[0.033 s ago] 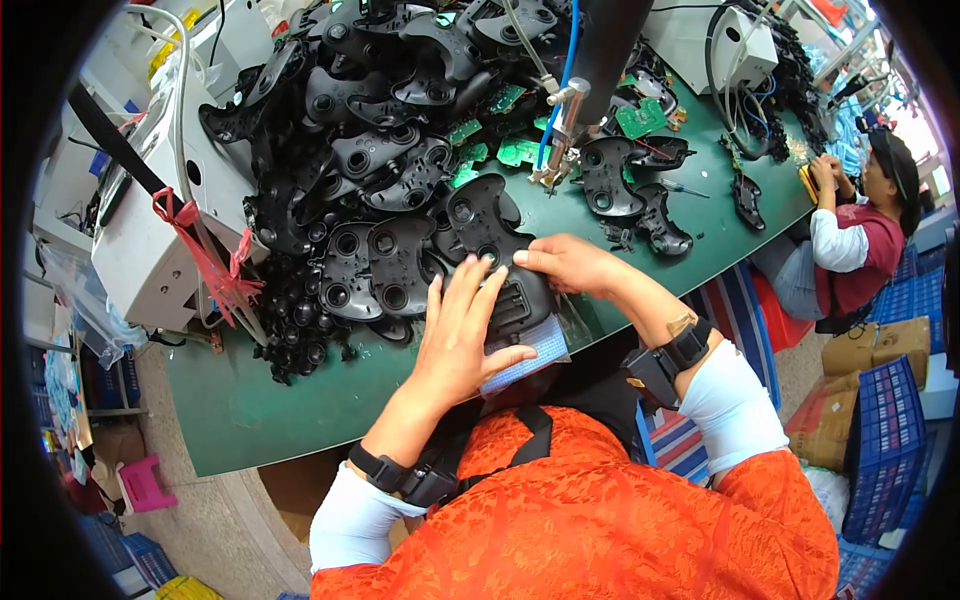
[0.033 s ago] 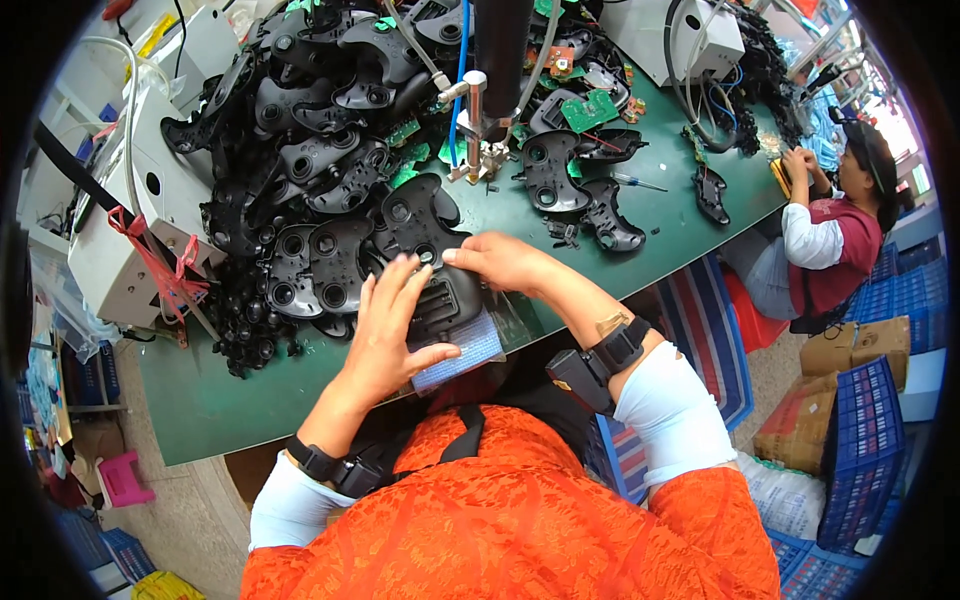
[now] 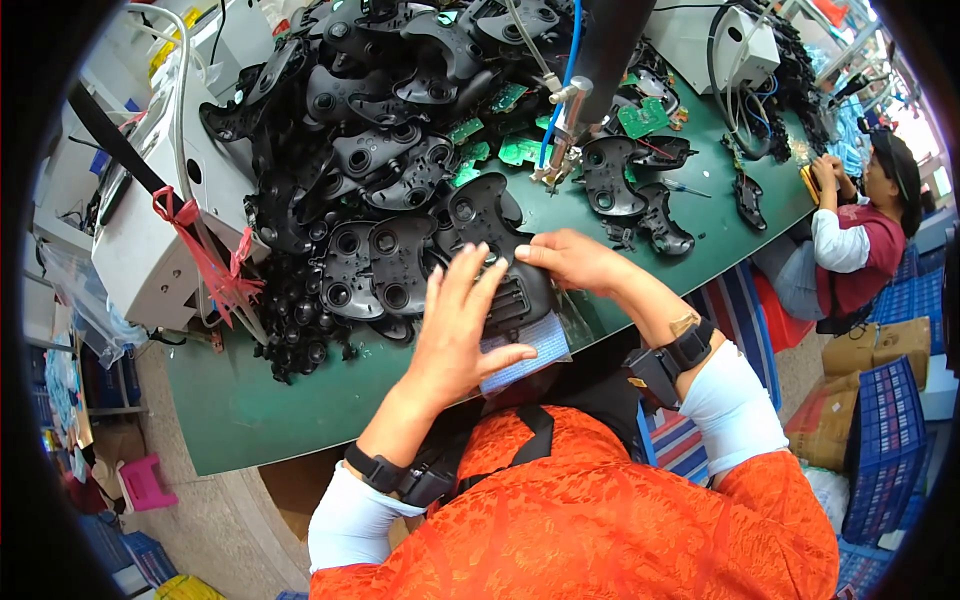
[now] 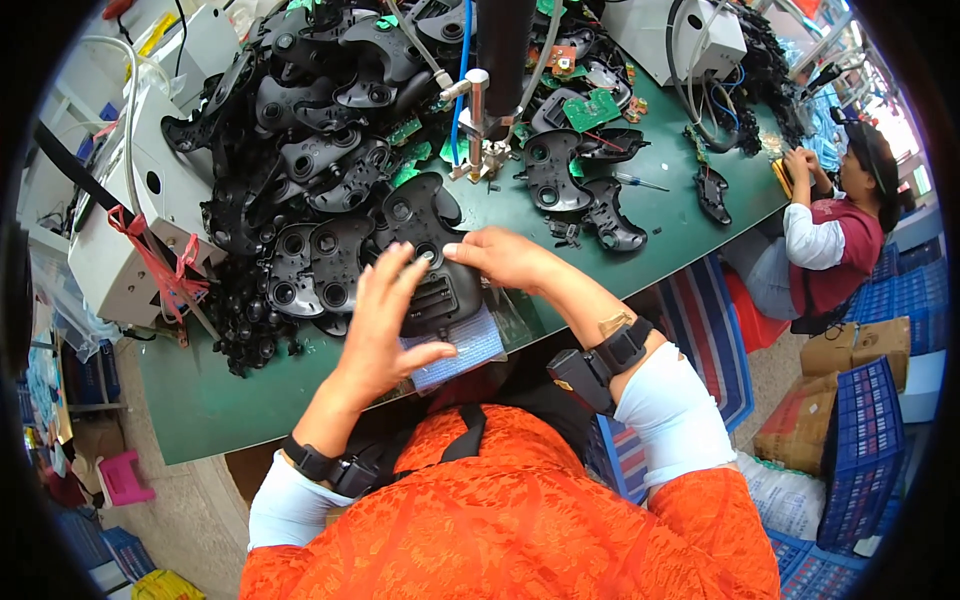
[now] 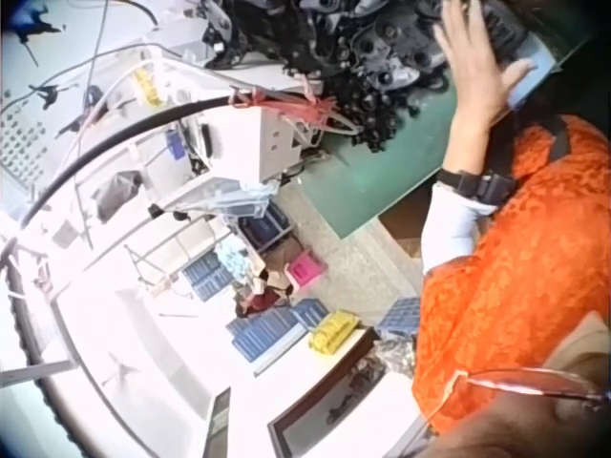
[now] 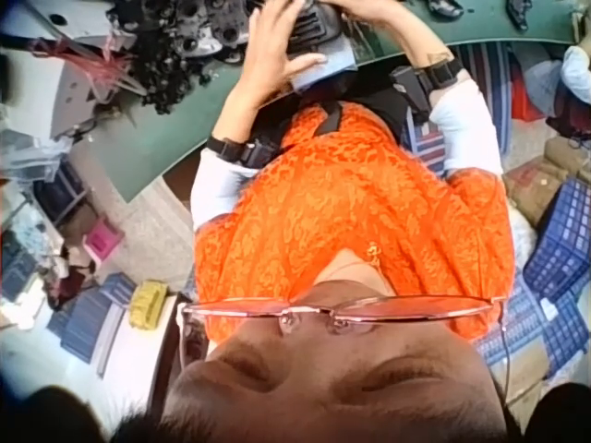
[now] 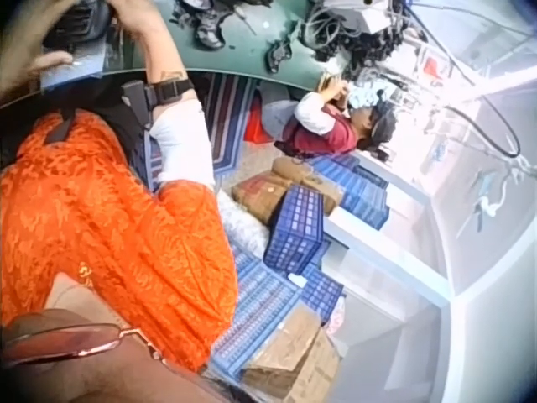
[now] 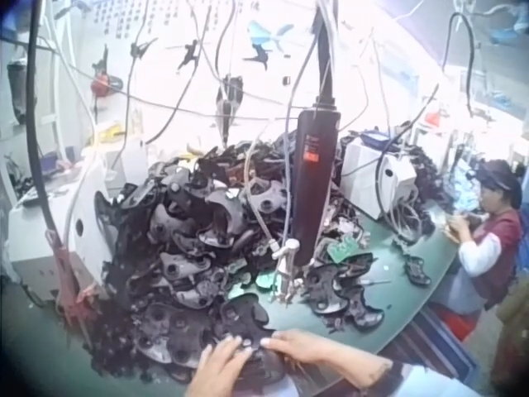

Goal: Manually assembling electronic controller units by fitting internal components and outer shells using an electric screwdriver.

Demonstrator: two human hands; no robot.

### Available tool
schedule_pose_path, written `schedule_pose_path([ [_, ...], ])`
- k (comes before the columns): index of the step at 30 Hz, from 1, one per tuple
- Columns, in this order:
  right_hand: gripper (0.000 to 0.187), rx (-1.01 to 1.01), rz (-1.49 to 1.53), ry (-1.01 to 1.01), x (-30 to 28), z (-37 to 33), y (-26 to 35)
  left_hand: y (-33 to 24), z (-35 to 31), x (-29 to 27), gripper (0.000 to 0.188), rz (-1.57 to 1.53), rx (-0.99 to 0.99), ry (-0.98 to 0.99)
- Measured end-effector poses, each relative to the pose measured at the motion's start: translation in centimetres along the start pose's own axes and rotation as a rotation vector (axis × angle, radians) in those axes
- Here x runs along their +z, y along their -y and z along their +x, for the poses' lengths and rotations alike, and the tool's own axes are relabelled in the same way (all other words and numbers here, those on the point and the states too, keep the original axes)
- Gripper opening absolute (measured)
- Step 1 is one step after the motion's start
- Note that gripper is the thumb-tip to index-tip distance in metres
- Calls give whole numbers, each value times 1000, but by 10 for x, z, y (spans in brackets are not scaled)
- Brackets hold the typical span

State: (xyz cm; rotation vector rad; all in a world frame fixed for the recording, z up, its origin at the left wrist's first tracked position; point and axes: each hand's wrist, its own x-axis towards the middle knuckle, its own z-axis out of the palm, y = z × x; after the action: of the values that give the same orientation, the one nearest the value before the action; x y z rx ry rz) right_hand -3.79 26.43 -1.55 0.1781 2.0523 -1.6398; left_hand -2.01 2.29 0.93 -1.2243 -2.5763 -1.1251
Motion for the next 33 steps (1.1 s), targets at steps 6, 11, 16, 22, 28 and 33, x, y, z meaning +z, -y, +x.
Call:
schedule_pose_path([
  [6, 43, -16, -121, -51, -11, -15, -1, 4, -13, -47, 14, -225, -108, -448],
  [11, 36, 134, 266, -12, -23, -27, -17, 16, -31, -25, 8, -223, -278, -70],
  [16, 36, 105, 356, -74, -39, -48, -21, 20, -17, 0, 12, 203, -25, 148],
  [22, 34, 68, 355, -153, -43, -76, -36, 18, -6, 9, 10, 419, 11, 305],
  [28, 30, 0, 392, -157, -47, -90, -43, 14, 5, 23, 8, 568, -42, 345],
  [33, 28, -46, 417, -167, -49, -95, -43, 14, 7, 28, 8, 527, -82, 351],
])
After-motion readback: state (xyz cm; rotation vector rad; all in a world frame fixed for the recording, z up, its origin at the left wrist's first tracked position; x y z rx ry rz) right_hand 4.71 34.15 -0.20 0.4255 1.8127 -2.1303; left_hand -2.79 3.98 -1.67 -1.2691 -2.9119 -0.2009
